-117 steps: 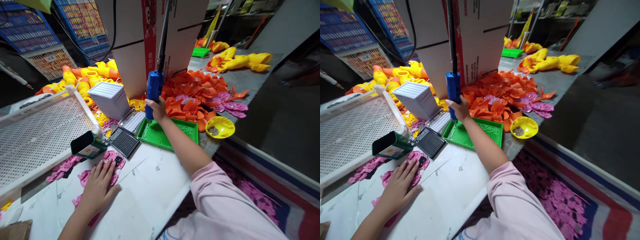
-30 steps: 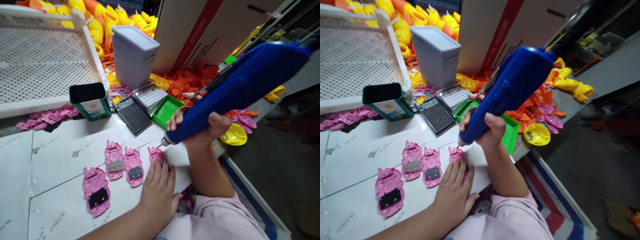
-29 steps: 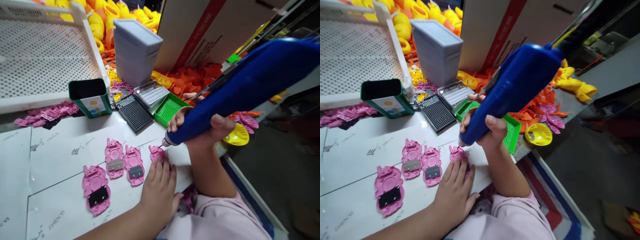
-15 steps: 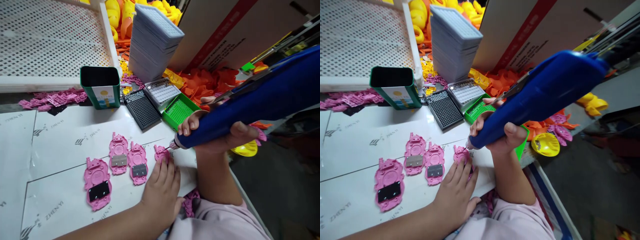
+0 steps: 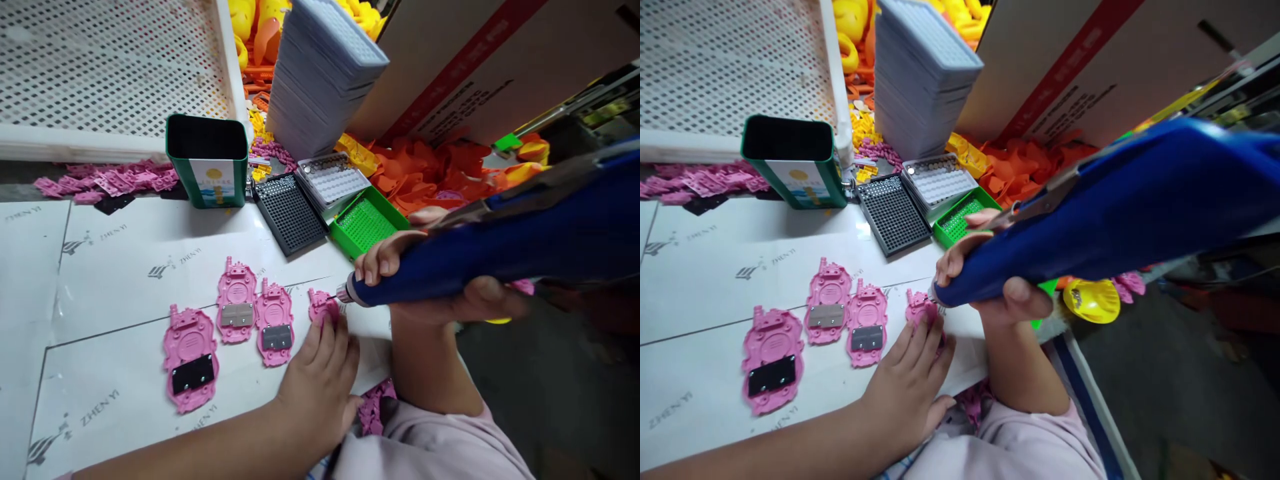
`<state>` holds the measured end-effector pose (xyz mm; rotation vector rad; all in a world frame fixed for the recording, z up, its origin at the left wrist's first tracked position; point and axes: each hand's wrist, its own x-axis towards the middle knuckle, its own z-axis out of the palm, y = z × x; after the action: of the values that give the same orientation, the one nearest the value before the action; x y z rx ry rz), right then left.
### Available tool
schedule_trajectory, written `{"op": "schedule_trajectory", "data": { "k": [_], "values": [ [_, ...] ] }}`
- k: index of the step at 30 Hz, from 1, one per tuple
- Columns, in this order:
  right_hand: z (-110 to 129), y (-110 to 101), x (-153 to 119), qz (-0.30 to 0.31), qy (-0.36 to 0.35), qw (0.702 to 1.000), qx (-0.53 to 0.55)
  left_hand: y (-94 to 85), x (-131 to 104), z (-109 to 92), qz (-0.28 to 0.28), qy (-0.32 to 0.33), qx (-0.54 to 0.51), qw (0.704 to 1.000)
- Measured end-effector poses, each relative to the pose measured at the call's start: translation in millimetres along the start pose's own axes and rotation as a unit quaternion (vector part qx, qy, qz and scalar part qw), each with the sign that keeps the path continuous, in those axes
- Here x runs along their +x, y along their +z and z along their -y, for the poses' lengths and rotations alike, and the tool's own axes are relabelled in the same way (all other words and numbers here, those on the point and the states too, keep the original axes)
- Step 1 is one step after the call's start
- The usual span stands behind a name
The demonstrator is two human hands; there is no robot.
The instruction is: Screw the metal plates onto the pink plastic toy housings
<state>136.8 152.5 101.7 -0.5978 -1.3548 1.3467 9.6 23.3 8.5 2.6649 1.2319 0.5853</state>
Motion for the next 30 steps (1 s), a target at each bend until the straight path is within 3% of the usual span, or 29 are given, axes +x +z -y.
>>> {"op": "schedule_trajectory", "data": {
  "k": [5, 12, 17, 21, 24, 26, 30],
  "values": [
    [-7.5, 5.6, -5.1, 0.054, -0.079, 0.994, -0.044, 3.8, -1.5, -1.2, 0.021, 0.012, 0.001, 1.000],
    [-11.7, -3.3, -4.8, 0.119, -0.061, 0.991, -0.018, 2.1, 1.3, -3.4, 0.019, -0.002, 0.023, 1.000],
    [-10.4, -25.0, 5.8, 0.116, -0.069, 0.990, 0.039, -1.7, 4.8, -0.8, -0.012, -0.001, 0.004, 1.000],
    [-5.8, -48.7, 18.5, 0.185, -0.051, 0.980, 0.051, -9.9, 10.9, 2.3, 0.010, 0.002, -0.013, 1.000],
    [-7.7, -49.4, 16.2, 0.110, -0.063, 0.991, 0.044, -11.1, 13.2, 3.4, 0.019, 0.007, -0.009, 1.000],
    [-9.0, -41.3, 11.8, 0.026, -0.094, 0.994, 0.044, -9.2, 12.7, 4.3, 0.014, 0.019, 0.003, 1.000],
    [3.0, -26.4, 12.3, -0.069, -0.117, 0.990, 0.024, -6.6, 10.5, 4.8, 0.002, 0.036, 0.041, 0.999]
  ]
}}
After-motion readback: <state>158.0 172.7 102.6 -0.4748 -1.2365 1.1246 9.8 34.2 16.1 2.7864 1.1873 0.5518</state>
